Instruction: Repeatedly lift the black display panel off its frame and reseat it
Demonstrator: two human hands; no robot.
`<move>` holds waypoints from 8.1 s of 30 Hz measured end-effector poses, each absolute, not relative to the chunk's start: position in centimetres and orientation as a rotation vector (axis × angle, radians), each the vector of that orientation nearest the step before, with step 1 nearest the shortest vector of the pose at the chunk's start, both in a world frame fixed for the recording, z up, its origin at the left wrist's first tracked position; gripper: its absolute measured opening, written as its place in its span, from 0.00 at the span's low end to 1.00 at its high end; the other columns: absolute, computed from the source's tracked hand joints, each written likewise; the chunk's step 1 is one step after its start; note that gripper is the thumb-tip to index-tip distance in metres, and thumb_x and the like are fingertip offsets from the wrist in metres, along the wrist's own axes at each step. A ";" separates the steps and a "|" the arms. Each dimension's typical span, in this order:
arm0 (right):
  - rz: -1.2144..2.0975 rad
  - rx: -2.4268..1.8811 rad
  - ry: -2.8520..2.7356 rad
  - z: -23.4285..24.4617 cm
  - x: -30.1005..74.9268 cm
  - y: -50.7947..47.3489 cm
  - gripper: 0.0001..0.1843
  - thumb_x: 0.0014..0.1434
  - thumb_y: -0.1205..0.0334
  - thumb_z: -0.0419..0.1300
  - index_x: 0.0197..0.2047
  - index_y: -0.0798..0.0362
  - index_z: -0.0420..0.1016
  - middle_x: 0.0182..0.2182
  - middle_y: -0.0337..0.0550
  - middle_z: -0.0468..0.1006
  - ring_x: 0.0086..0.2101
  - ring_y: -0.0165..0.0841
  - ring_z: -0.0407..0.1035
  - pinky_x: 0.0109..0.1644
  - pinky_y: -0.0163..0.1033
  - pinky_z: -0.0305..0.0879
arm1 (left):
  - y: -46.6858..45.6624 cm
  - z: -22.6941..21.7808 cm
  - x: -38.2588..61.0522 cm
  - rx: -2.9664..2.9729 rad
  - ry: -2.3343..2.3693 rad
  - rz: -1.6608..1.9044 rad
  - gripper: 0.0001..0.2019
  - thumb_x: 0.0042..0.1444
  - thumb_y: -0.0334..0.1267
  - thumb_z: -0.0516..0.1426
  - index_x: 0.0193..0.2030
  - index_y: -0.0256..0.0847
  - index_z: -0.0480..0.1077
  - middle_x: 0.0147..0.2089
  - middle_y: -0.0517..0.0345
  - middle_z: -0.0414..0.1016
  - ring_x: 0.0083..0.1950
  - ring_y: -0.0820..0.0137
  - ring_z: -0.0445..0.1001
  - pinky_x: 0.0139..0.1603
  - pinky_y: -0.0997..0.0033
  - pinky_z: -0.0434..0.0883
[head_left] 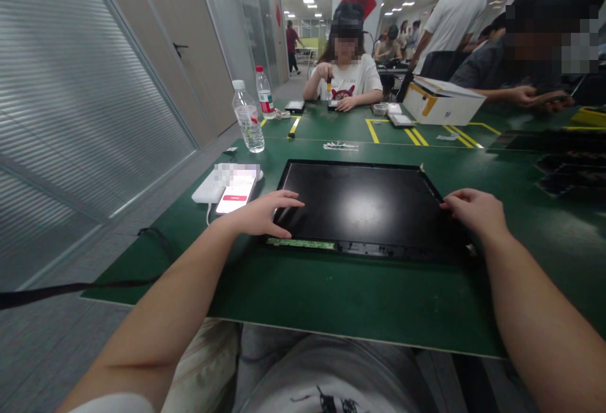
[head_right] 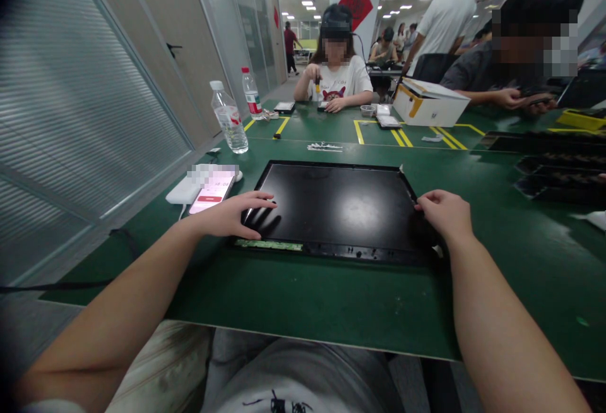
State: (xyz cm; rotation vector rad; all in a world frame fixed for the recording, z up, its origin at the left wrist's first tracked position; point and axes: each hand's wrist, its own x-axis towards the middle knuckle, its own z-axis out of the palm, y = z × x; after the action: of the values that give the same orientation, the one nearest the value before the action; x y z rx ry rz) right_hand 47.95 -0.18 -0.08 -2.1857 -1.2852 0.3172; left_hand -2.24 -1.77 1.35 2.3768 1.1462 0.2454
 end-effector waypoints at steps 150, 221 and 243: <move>0.416 -2.118 -1.218 -0.2 47.6 -0.5 0.05 0.52 0.60 0.62 0.30 0.50 0.79 0.29 0.44 0.84 0.29 0.35 0.73 0.42 0.41 0.66 | 0.7 -1.6 -2.1 2.365 1.806 0.406 0.22 0.63 0.32 0.52 0.58 0.37 0.81 0.60 0.43 0.79 0.64 0.53 0.77 0.71 0.55 0.71; 0.281 -2.084 -1.331 -2.5 49.2 0.6 0.08 0.50 0.56 0.61 0.27 0.47 0.80 0.27 0.43 0.83 0.32 0.41 0.75 0.42 0.45 0.66 | -1.1 1.4 1.1 0.665 1.315 1.140 0.38 0.61 0.18 0.61 0.77 0.38 0.62 0.33 0.52 0.85 0.24 0.64 0.82 0.26 0.69 0.82; 0.281 -2.024 -1.357 -3.1 49.0 0.7 0.08 0.52 0.57 0.60 0.26 0.47 0.80 0.29 0.42 0.84 0.33 0.38 0.75 0.37 0.40 0.63 | -1.0 0.2 0.4 0.860 1.135 1.139 0.27 0.52 0.25 0.69 0.60 0.38 0.77 0.51 0.45 0.88 0.48 0.54 0.88 0.44 0.64 0.85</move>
State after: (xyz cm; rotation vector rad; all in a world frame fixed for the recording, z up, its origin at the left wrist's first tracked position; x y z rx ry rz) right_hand 49.00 0.69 -3.10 -2.0237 -1.3569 0.2811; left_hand 0.39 -0.96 0.19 0.8604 1.1353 1.1389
